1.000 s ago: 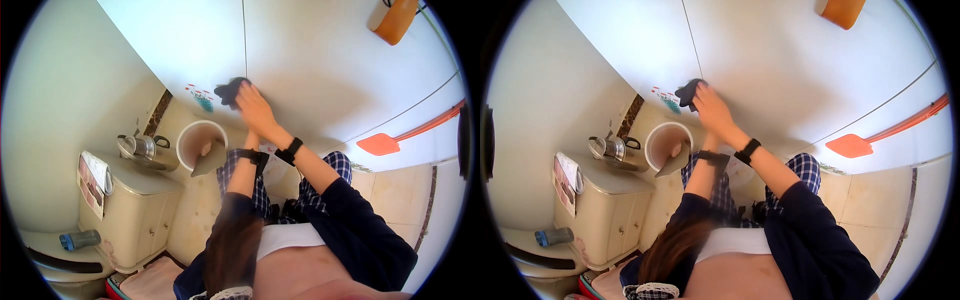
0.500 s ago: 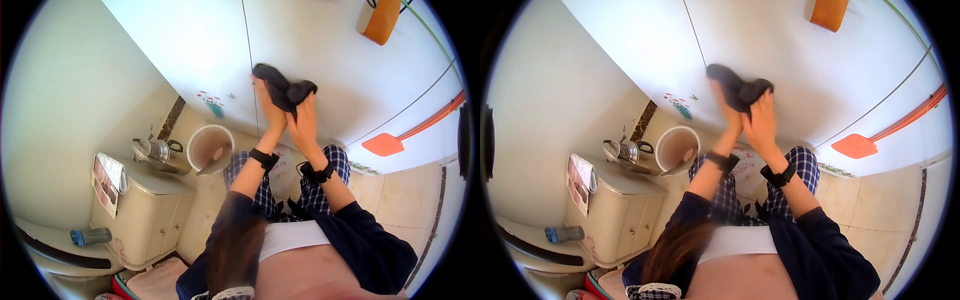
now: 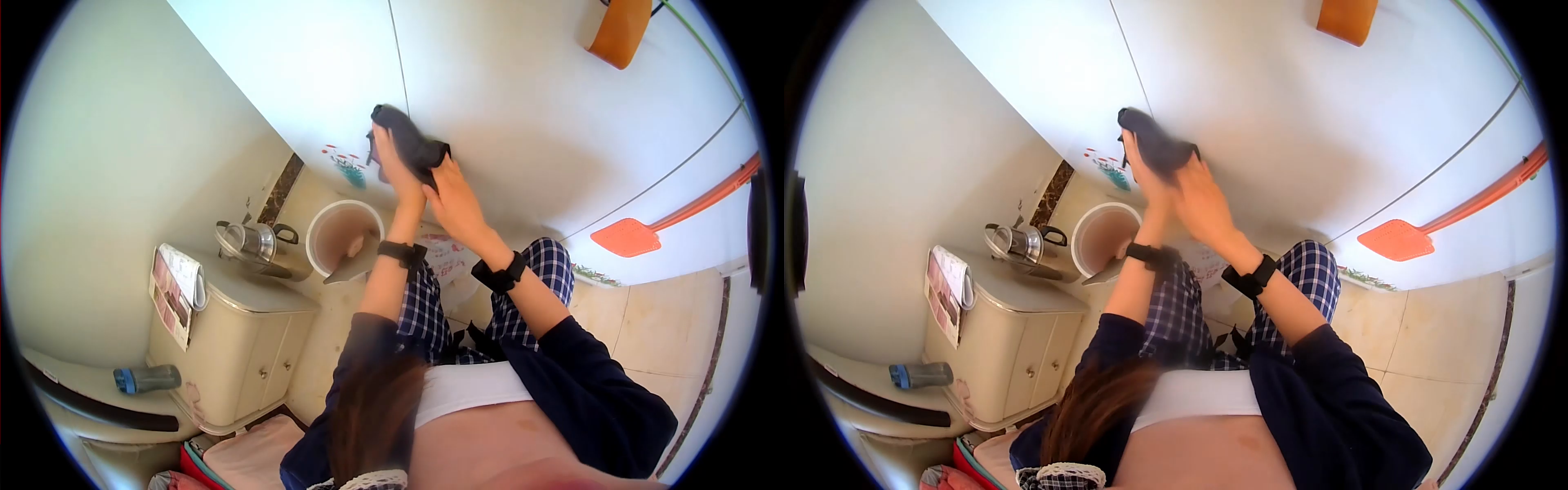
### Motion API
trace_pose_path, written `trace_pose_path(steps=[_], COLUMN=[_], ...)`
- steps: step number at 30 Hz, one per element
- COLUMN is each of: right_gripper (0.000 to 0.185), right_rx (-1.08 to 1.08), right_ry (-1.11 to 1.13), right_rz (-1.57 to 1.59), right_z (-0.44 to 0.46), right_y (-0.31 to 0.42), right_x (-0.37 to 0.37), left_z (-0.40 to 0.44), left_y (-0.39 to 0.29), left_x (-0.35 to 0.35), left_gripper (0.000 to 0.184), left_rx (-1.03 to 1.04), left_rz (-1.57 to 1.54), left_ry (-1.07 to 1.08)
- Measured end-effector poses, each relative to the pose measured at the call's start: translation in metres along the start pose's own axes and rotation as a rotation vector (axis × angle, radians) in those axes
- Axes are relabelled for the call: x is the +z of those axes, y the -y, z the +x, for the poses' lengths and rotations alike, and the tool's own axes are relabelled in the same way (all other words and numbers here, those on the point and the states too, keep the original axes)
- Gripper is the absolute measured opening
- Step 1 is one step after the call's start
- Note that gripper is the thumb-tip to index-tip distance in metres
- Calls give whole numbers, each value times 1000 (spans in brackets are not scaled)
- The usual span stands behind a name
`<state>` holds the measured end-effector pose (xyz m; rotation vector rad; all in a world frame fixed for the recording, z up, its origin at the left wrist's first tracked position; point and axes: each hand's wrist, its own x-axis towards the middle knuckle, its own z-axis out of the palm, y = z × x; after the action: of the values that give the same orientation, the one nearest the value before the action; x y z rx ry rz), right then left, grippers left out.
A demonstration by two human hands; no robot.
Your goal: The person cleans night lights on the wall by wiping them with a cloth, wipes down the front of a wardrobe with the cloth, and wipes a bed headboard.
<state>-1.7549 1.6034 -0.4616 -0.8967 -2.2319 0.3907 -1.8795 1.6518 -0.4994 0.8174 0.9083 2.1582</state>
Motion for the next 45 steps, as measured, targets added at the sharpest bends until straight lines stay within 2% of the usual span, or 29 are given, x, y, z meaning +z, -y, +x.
trace_pose_path(steps=[3,5,7,9,11,14,17,20,24,27,28,29,30,31,33,34,37,39,43,44,45], right_gripper=[47,44,47,50,51,50,51,49,46,43,38,41,45,50,55,58,51,56,46,39,37], right_rx=[6,13,3,29,97,223,124,238,436,400,408,372,334,296,97,-2,-46,-7,-98,-183,-163], right_ry=[50,136,168,208,256,183,166,184,211,56,-4,-73,-128,-179,-403,-506,-876,-889,-789,-734,-667], right_rz=[88,73,166,215,216,511,379,364,349,384,485,521,562,604,460,386,283,114,-63,-60,-107], right_z=[0,-4,-6,-7,-7,2,1,-15,-24,-19,-14,-11,-9,-7,-8,-9,-5,-7,15,28,38], right_y=[1,-10,-19,-23,-24,-18,-23,-27,-6,4,14,19,25,29,39,42,35,20,25,27,23], right_x=[-7,-2,3,5,5,3,7,20,6,-16,-33,-46,-55,-63,-84,-90,-103,-113,-128,-130,-116], left_z=[-18,-26,-30,-28,-25,-11,-14,-32,-49,-33,-22,-11,1,16,36,32,-16,-45,-22,-13,2], left_y=[-14,2,3,-4,-14,-36,-39,-9,10,24,7,-9,-19,-17,-23,-30,-46,-43,-40,-44,-48], left_x=[8,-1,-8,-9,-3,2,2,-28,-31,-8,5,17,35,43,64,84,136,146,134,123,117], left_gripper=[47,46,45,44,41,36,31,35,39,36,51,70,58,57,55,54,51,50,49,48,46], left_rx=[179,198,103,144,315,527,489,500,537,343,304,262,594,654,780,855,1065,1172,1109,913,929], left_rz=[413,514,406,505,807,1183,1125,1240,1212,590,584,577,807,934,1131,1151,1085,1040,937,805,775], left_ry=[1,-7,40,50,25,75,89,192,238,-51,55,159,115,105,94,167,502,673,589,543,413])
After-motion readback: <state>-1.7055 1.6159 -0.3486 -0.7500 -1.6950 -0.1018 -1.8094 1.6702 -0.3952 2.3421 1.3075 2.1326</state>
